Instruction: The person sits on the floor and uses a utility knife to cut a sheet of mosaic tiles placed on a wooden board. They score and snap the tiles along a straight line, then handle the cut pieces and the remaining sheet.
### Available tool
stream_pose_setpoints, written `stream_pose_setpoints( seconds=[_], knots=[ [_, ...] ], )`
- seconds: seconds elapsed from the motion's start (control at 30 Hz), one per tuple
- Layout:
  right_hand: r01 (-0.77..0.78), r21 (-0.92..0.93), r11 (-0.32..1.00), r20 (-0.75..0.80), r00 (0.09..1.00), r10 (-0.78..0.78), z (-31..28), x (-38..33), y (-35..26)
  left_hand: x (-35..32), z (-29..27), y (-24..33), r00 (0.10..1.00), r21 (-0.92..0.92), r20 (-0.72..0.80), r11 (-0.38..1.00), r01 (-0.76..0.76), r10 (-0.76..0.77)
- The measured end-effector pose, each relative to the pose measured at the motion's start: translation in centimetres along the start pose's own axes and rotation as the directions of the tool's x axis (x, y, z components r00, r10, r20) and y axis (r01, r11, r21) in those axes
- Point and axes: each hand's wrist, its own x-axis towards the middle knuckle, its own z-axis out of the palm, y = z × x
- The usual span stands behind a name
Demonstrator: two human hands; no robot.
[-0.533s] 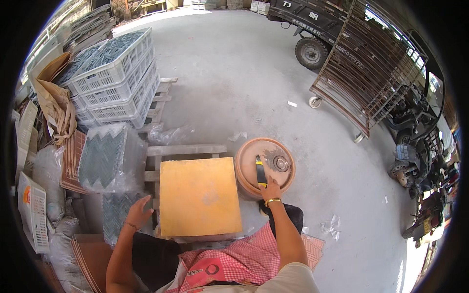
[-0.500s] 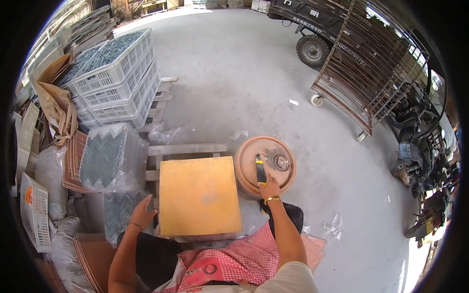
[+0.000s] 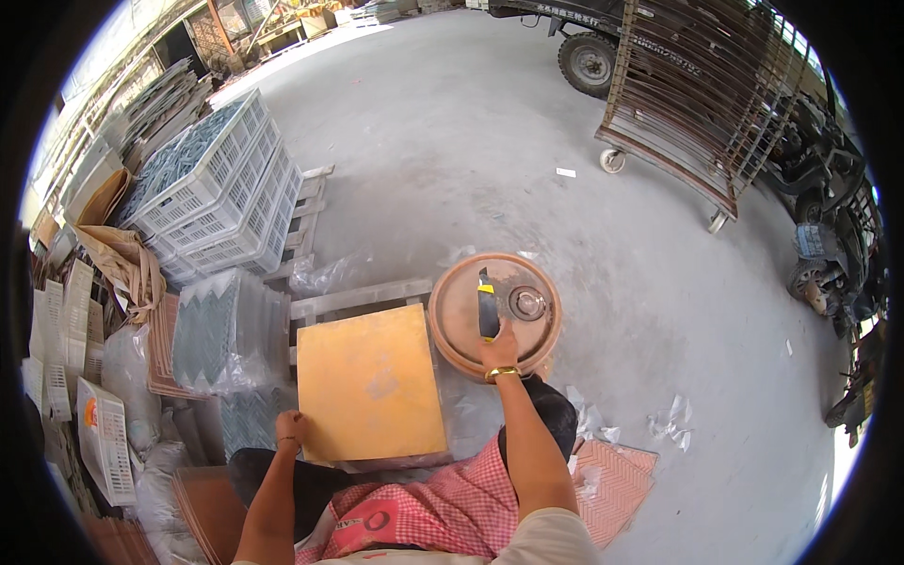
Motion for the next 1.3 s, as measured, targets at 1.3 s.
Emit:
stream_pose_setpoints(
  seconds=[1.3],
  knots=[
    [-0.834,0.483,0.267,0.836,0.53,0.143,-1.8,-10.7,-5.5,-4.9,-9.7,5.5,0.935,-0.936,0.335,-0.154,0.317,-0.113]
  ],
)
